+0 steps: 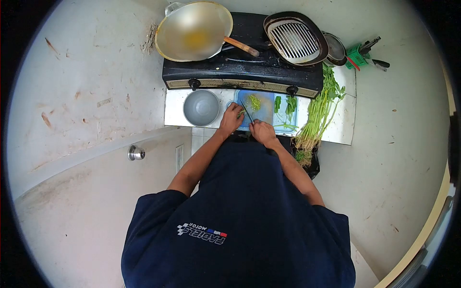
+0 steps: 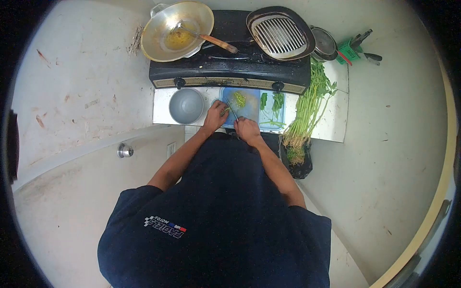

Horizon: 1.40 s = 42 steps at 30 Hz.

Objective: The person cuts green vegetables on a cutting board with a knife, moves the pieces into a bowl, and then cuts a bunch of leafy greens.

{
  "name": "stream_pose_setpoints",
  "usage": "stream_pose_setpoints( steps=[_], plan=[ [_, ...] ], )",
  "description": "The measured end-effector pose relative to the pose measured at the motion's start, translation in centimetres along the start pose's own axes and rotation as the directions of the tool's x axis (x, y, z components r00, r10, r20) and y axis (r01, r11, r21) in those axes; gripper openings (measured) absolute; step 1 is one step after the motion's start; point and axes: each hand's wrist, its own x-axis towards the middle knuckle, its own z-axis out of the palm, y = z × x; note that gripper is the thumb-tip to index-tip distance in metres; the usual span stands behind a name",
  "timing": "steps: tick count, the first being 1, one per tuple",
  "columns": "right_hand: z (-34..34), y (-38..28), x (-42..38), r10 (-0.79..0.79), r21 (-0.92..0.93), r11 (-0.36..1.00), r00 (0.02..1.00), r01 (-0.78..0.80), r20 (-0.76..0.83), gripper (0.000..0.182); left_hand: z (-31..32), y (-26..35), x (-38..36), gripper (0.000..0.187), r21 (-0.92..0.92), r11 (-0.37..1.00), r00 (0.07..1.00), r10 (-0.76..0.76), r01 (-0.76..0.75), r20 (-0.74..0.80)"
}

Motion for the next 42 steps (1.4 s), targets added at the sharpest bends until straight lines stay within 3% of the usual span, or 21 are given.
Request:
stream_pose_setpoints(
  steps=[8,22,25,37,42],
  plan=[
    [-1.5,0.0,-0.6,0.107,-0.002,0.994,0.993,-0.107,0.054,0.043,-0.3,0.3,0.2,0.018,-0.003,0.999,0.997,-0.047,0.047,0.054],
    [-1.0,-0.3,-0.9,-0.011,-0.012,1.000,1.000,0.011,0.004,0.043,-0.3,0.1,0.2,0.016,0.018,1.000,0.999,0.017,-0.018,0.032],
    [-1.1,-0.5,-0.8,0.045,-0.017,0.999,0.998,-0.044,0.051,0.043,-0.3,0.1,0.2,0.018,0.023,1.000,0.999,0.007,-0.008,0.038],
    [-0.4,-0.4,0.1,0.001,0.009,1.000,1.000,-0.001,0.012,0.042,0.1,-0.3,0.1,0.017,-0.030,0.998,0.997,-0.055,0.057,0.045],
    [-1.0,-0.8,-0.4,0.058,-0.033,0.998,0.995,-0.055,0.084,0.042,-0.2,0.0,0.1,0.016,-0.029,0.999,0.999,-0.032,0.033,0.035]
  ],
)
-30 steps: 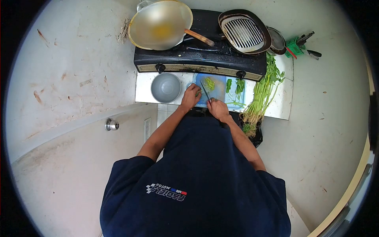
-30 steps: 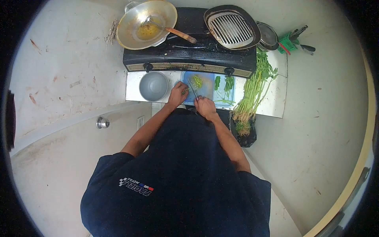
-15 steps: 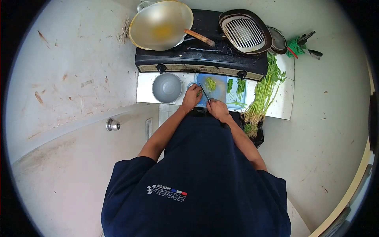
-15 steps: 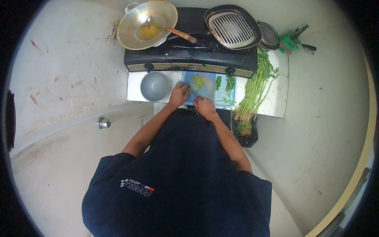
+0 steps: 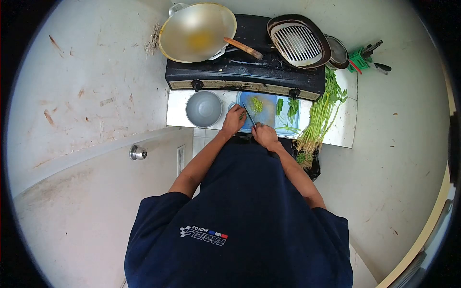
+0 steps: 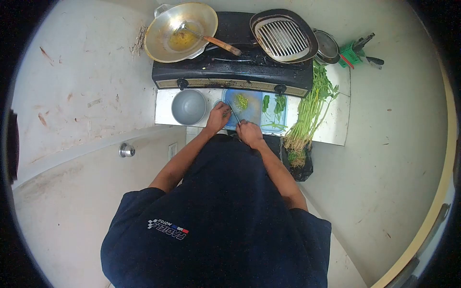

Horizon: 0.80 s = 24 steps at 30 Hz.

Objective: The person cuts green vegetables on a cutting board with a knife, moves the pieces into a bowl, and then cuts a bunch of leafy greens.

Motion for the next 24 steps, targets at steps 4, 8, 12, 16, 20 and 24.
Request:
stream_pose_setpoints(
  steps=[4,8,12,16,20,24],
  plan=[
    [0.5,0.0,1.1,-0.085,0.021,0.996,0.994,0.086,-0.069,0.042,0.3,-0.3,0.0,0.015,-0.002,1.000,1.000,0.025,-0.025,-0.018],
    [0.6,-0.1,1.5,-0.112,0.019,0.993,0.987,0.115,-0.111,0.041,0.1,-0.1,0.0,0.016,0.013,1.000,1.000,-0.024,0.024,0.012],
    [0.5,-0.1,0.5,-0.071,0.002,0.997,0.993,0.071,-0.090,0.041,-0.1,0.1,-0.1,0.016,-0.002,0.999,0.999,-0.047,0.047,0.011],
    [0.9,0.2,0.3,-0.072,-0.015,0.997,0.996,0.071,-0.060,0.042,0.1,0.0,-0.2,0.015,0.010,0.999,0.999,-0.040,0.040,-0.014],
    [1.8,0.2,1.1,-0.089,0.018,0.996,0.987,0.093,-0.132,0.040,-0.1,0.2,-0.2,0.015,0.027,0.999,1.000,-0.027,0.027,0.008],
    [0.9,-0.2,0.7,-0.086,0.020,0.996,0.987,0.089,-0.137,0.041,0.3,-0.4,-0.4,0.014,0.039,0.999,1.000,-0.013,0.013,-0.009]
  ],
)
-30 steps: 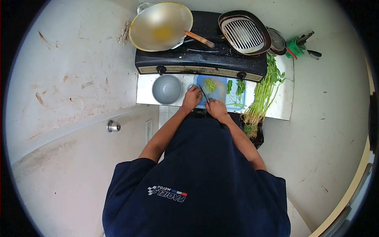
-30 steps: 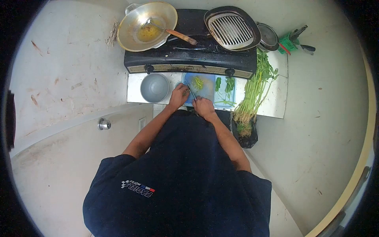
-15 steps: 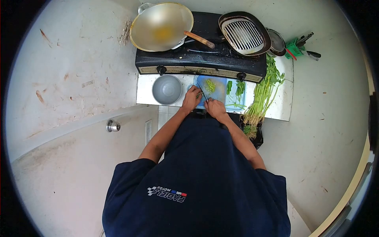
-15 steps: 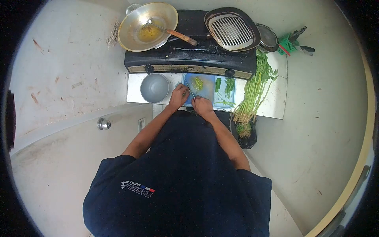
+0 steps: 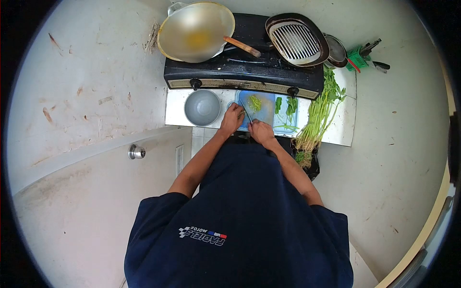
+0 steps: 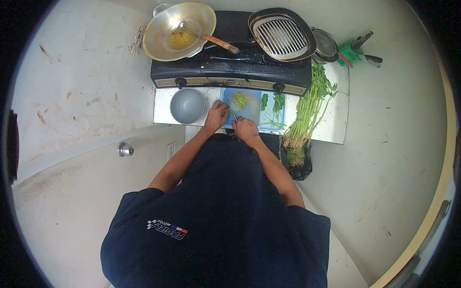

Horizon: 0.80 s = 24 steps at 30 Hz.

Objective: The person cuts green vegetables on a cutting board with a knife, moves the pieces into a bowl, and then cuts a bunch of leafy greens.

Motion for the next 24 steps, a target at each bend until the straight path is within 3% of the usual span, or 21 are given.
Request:
stream_pose_setpoints(
  steps=[10,24],
  plan=[
    [0.7,1.1,-0.8,0.064,0.001,0.998,0.998,-0.064,0.010,0.040,-0.3,0.3,-0.1,0.013,0.164,0.984,0.998,0.061,-0.064,0.024],
    [0.6,0.2,0.1,0.022,0.002,1.000,0.999,-0.022,0.024,0.041,-0.6,0.3,0.0,0.013,0.091,0.995,0.998,0.042,-0.046,0.043]
  ],
)
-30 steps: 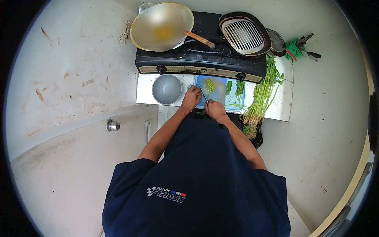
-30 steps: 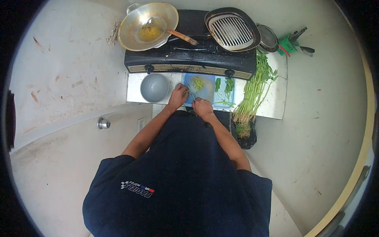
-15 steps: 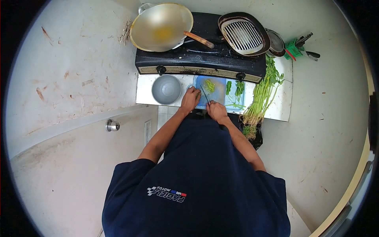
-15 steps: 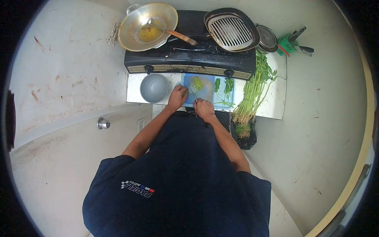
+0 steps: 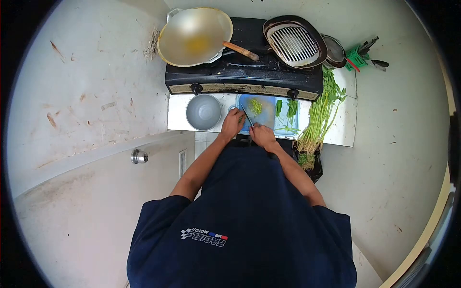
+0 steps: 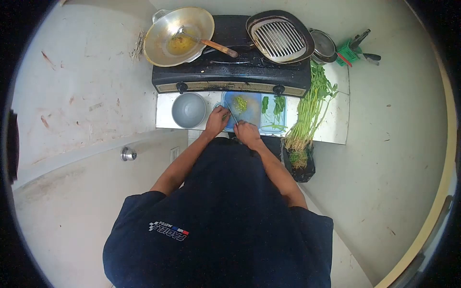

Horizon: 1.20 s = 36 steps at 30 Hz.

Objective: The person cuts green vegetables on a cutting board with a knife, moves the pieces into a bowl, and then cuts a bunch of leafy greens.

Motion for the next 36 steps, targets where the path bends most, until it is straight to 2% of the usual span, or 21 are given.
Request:
stream_pose_setpoints(
  steps=[7,13,16,19,25,28,36],
  plan=[
    [0.2,0.5,0.0,-0.066,0.013,0.998,0.998,0.066,-0.023,0.040,0.5,-0.3,-0.1,0.013,-0.029,0.999,0.999,-0.026,0.025,-0.033],
    [-2.1,0.6,-2.4,0.070,-0.022,0.997,0.972,-0.067,0.225,0.043,0.7,-0.6,-0.3,0.011,-0.087,0.994,0.997,-0.065,0.060,-0.050],
    [-2.1,1.3,-2.9,0.082,-0.041,0.996,0.963,-0.074,0.256,0.043,0.6,-0.3,-0.3,0.011,-0.087,0.994,0.996,-0.065,0.059,-0.058],
    [-2.8,1.6,-3.3,0.020,-0.022,1.000,0.962,-0.015,0.271,0.043,0.6,-0.4,-0.4,0.010,-0.101,0.994,0.996,-0.049,0.041,-0.072],
    [-6.4,0.1,-3.4,0.069,-0.100,0.995,0.911,-0.031,0.406,0.044,0.4,-0.1,-0.6,0.010,-0.091,0.992,0.994,-0.097,0.092,-0.046],
    [-6.0,0.6,-3.9,0.035,-0.084,0.996,0.929,-0.004,0.369,0.044,0.4,0.1,-0.7,0.010,-0.091,0.990,0.993,-0.113,0.109,-0.043],
    [-5.0,1.0,-4.1,0.059,-0.112,0.994,0.931,-0.020,0.361,0.044,-0.1,0.4,-1.5,0.011,-0.077,0.996,0.998,-0.036,0.032,-0.050]
  ],
)
